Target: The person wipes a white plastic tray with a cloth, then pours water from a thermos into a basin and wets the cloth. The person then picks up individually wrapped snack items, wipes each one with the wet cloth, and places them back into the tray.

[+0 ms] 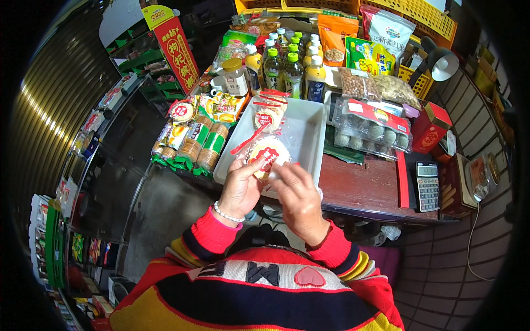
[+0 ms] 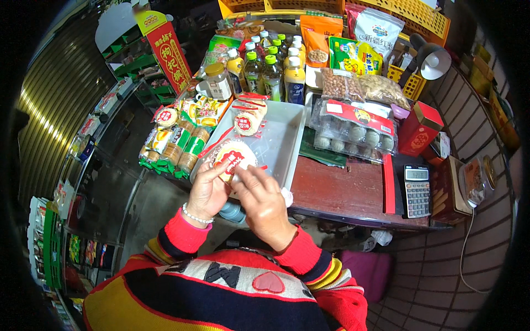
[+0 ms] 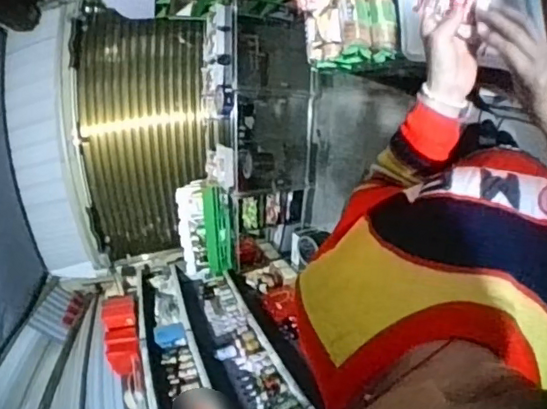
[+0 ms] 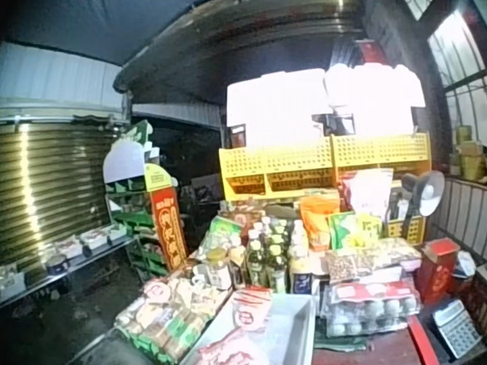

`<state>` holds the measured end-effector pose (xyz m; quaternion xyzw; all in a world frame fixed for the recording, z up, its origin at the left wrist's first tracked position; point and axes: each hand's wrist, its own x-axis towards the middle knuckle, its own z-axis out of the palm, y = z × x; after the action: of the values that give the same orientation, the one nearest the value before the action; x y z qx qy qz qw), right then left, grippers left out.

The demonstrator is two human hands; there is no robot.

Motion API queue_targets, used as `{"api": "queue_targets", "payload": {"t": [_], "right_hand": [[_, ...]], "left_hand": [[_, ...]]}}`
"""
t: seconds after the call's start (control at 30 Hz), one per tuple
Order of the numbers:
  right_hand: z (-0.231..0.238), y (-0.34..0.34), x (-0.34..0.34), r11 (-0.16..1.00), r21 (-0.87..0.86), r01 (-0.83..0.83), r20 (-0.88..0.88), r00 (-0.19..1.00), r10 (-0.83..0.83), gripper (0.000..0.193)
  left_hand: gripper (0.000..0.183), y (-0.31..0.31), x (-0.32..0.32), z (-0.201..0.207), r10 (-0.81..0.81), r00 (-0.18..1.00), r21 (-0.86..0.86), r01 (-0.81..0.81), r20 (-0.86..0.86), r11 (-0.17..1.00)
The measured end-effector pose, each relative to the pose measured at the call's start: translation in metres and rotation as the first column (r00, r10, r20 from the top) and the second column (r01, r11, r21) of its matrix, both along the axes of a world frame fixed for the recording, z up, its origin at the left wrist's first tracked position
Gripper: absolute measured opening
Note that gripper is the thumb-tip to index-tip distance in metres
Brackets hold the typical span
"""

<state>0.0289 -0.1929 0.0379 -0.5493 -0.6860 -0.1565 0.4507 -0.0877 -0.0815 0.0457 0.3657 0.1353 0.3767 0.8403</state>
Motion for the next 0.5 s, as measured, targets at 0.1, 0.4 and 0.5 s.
{"api": "queue_targets", "payload": {"t": [0.1, 0.4, 0.5], "right_hand": [[0.005, 0.005, 0.008, 0.998, 0.039, 0.058, -0.083, 0.995, -0.055, 0.044], [-0.01, 0.004, 0.011, 0.995, -0.026, 0.098, -0.129, 0.986, -0.101, 0.043], [0.0, 0.006, 0.007, 0.998, 0.022, 0.064, -0.134, 0.989, -0.06, 0.047]], "left_hand": [[0.04, -0.003, -0.001, -0.001, -0.023, 1.0, -0.023, 0.023, 0.017, 0.999], [0.037, 0.007, -0.002, 0.001, 0.085, 0.996, -0.016, -0.085, 0.021, 0.996], [0.032, 0.004, 0.001, 0.004, 0.087, 0.995, -0.073, -0.084, 0.047, 0.994]]}}
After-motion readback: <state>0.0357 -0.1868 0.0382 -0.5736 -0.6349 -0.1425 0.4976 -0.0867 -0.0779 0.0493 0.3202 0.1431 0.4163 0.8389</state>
